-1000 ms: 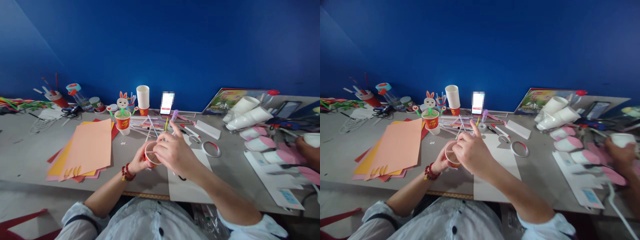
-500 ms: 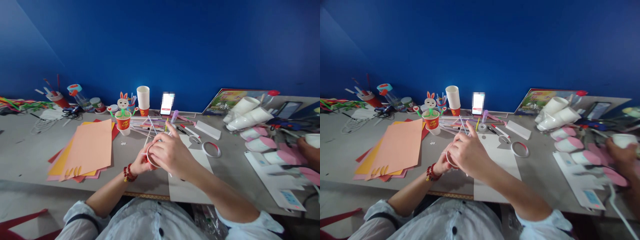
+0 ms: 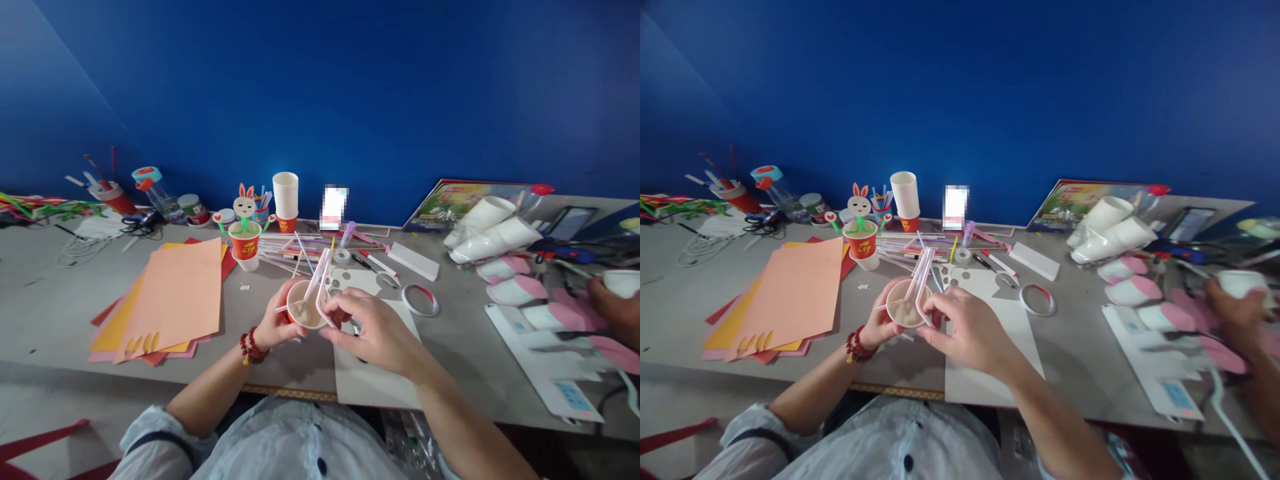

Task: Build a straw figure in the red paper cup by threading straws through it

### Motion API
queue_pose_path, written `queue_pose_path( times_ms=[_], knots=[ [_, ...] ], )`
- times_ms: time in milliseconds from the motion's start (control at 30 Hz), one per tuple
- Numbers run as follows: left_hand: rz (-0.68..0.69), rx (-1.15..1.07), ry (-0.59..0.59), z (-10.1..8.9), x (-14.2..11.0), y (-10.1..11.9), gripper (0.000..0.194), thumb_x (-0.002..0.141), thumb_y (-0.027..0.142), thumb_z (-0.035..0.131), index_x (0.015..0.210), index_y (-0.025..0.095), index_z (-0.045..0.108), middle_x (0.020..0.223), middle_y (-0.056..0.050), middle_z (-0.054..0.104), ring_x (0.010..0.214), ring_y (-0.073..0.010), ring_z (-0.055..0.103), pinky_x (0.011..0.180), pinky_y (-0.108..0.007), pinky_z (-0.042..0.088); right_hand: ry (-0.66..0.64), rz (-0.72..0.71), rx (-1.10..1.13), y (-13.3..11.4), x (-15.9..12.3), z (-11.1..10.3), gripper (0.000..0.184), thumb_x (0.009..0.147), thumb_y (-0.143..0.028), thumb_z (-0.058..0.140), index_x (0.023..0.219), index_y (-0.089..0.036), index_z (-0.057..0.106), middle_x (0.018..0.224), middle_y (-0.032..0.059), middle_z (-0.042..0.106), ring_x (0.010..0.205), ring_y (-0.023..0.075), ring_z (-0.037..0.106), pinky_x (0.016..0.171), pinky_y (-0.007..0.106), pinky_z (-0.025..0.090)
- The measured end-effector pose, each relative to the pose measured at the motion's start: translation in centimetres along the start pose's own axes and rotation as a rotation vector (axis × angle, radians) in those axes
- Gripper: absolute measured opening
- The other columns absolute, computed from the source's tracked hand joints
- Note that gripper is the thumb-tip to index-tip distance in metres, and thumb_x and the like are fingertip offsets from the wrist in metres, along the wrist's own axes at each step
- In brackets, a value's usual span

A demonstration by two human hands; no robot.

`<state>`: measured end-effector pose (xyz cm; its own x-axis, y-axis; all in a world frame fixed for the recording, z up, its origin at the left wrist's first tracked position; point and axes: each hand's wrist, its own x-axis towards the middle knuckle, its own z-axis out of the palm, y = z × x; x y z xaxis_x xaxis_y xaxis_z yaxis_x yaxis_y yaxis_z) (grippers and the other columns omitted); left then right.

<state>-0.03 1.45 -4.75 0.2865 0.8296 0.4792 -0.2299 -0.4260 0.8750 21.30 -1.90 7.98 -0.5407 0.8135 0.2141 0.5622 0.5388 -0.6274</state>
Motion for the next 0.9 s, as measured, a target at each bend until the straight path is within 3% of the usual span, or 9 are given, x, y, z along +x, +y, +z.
queue_pose_path(
  times_ms=[200,333,467,600,700,800,900],
  knots=[
    [-0.005,0.009,-0.152,-0.5,0.1,0.5,0.084,0.067,0.062,0.079,0.135,0.021,0.052,0.122,-0.013,0.062,0.108,-0.0317,0.061,0.097,-0.045,0.048,-0.026,-0.032,0.053,0.4,0.0,-0.1,0.009,0.093,-0.025,0.063,0.097,-0.026,0.071,0.079,-0.0017,0.067,0.069,0.0118,0.062,0.062,0.022,0.046],
    [-0.017,0.006,-0.29,-0.8,0.7,1.5,0.083,0.068,0.054,0.083,0.138,0.024,0.05,0.128,-0.013,0.06,0.114,-0.0334,0.059,0.1,-0.045,0.047,-0.002,-0.128,-0.107,0.6,0.5,-0.3,0.015,0.093,-0.019,0.06,0.089,-0.022,0.074,0.068,-0.0006,0.065,0.07,0.0149,0.057,0.062,0.025,0.041],
    [-0.034,0.0,-0.382,-0.4,1.2,2.4,0.078,0.072,0.047,0.081,0.139,0.023,0.051,0.129,-0.014,0.059,0.117,-0.034,0.059,0.1,-0.046,0.046,-0.005,-0.181,-0.246,0.7,1.0,-0.3,0.015,0.091,-0.016,0.061,0.09,-0.022,0.074,0.071,0.0004,0.066,0.072,0.0161,0.056,0.069,0.028,0.039],
    [-0.052,-0.072,-0.374,-0.1,1.2,2.5,0.08,0.076,0.048,0.077,0.145,0.023,0.045,0.141,-0.016,0.053,0.126,-0.0363,0.054,0.105,-0.048,0.044,-0.064,-0.089,-0.259,0.2,1.0,-0.5,0.016,0.088,-0.012,0.059,0.096,-0.022,0.069,0.074,-0.0021,0.067,0.069,0.0139,0.058,0.069,0.027,0.038],
    [-0.079,-0.08,-0.351,-0.2,1.1,2.3,0.083,0.077,0.047,0.077,0.148,0.023,0.041,0.144,-0.016,0.05,0.127,-0.036,0.052,0.107,-0.047,0.042,-0.053,-0.029,-0.3,-0.1,1.0,-0.5,0.009,0.085,-0.013,0.062,0.085,-0.021,0.066,0.064,-0.0041,0.06,0.061,0.0129,0.053,0.061,0.025,0.032],
    [-0.074,-0.097,-0.331,-0.2,1.0,2.2,0.086,0.074,0.047,0.08,0.147,0.024,0.041,0.143,-0.015,0.05,0.126,-0.0348,0.052,0.107,-0.046,0.041,-0.025,-0.06,-0.265,0.1,1.2,-0.2,0.012,0.081,-0.011,0.064,0.073,-0.02,0.065,0.058,-0.0055,0.054,0.057,0.011,0.047,0.06,0.024,0.03],
    [-0.076,-0.137,-0.34,-0.1,1.1,2.2,0.086,0.073,0.046,0.081,0.146,0.025,0.042,0.14,-0.014,0.052,0.125,-0.0341,0.053,0.105,-0.044,0.043,-0.045,-0.04,-0.163,0.6,1.8,0.0,0.013,0.08,-0.012,0.065,0.071,-0.02,0.066,0.059,-0.0049,0.056,0.058,0.0101,0.048,0.06,0.023,0.03]
  ],
)
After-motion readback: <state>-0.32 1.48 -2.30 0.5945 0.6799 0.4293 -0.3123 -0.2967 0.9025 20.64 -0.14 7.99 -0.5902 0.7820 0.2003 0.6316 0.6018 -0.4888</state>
